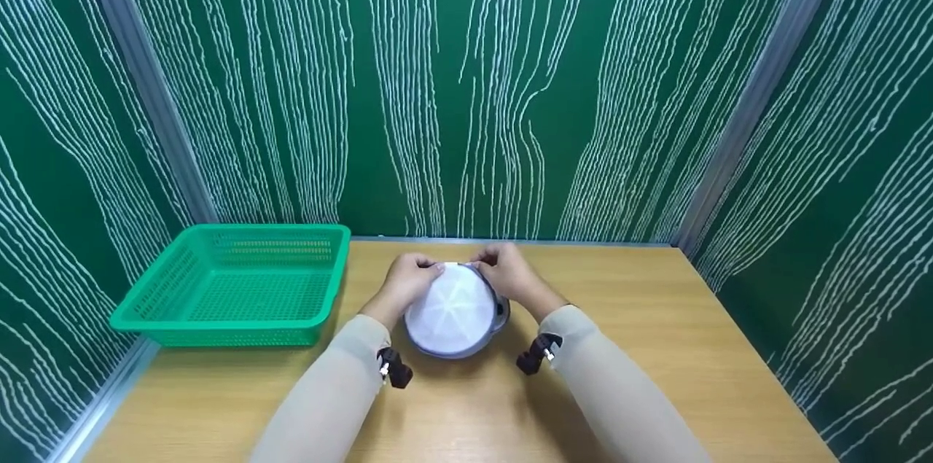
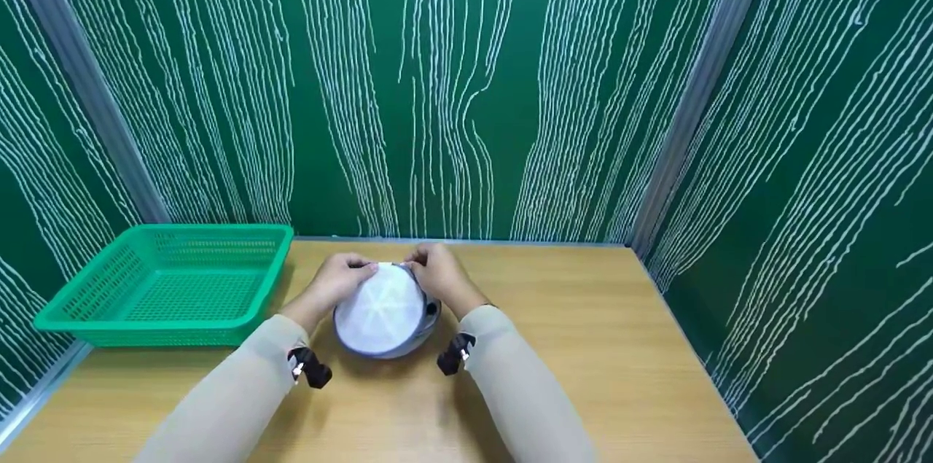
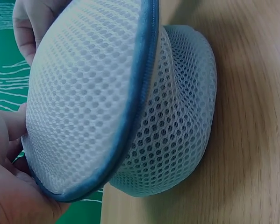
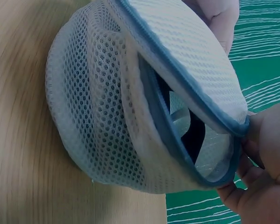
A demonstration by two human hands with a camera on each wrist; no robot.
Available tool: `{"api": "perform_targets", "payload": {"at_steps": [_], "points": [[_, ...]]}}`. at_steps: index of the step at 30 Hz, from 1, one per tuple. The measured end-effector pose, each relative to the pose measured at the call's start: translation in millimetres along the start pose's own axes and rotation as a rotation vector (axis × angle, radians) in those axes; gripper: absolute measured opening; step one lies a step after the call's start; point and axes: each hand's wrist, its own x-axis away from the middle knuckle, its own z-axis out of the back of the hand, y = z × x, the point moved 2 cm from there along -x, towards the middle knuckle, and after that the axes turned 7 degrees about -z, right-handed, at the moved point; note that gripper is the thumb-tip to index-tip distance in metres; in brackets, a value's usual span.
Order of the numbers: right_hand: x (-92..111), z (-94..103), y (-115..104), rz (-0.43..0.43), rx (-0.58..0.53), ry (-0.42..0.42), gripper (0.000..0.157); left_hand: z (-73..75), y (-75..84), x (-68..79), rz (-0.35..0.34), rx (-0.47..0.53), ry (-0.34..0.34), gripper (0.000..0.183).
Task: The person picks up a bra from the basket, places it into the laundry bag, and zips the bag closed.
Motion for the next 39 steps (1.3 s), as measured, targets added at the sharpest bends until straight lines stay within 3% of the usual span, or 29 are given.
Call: {"api": "perform_targets", "payload": {"at_steps": [8,16,24,27,31,34,39], "points": [[4.7,6.6,7.0,0.001,0.010,0.014,0.011,2.7,-5.1,-0.7,0.053,0.018,0.079,0.020],[10.6,9.6,14.1,-0.050,-0.009,-0.016,0.009,4.5,-12.4,1.0,0.068,0.032,0.107,0.023],[12.5,7.5,19.5,-0.093,-0.035,0.007,0.008,1.7,-16.7,-0.1,0.122,0.077,0.145,0.029],[11.7,5.4,20.1,-0.110,-0.045,0.014,0.007,-0.4,-12.6,0.9,0.088,0.033,0.152,0.028],[10.7,3.4,17.9,-0.126,-0.050,0.022,0.009,-4.8,-3.3,0.7,-0.017,-0.063,0.140,0.029],[10.2,2.6,15.7,-0.136,-0.044,0.027,0.010,-9.6,3.6,-0.3,-0.082,-0.144,0.091,0.034],[8.9,1.0,15.5,-0.136,-0.031,0.031,0.009,-15.7,13.2,1.3,-0.094,-0.254,-0.022,0.037]]}}
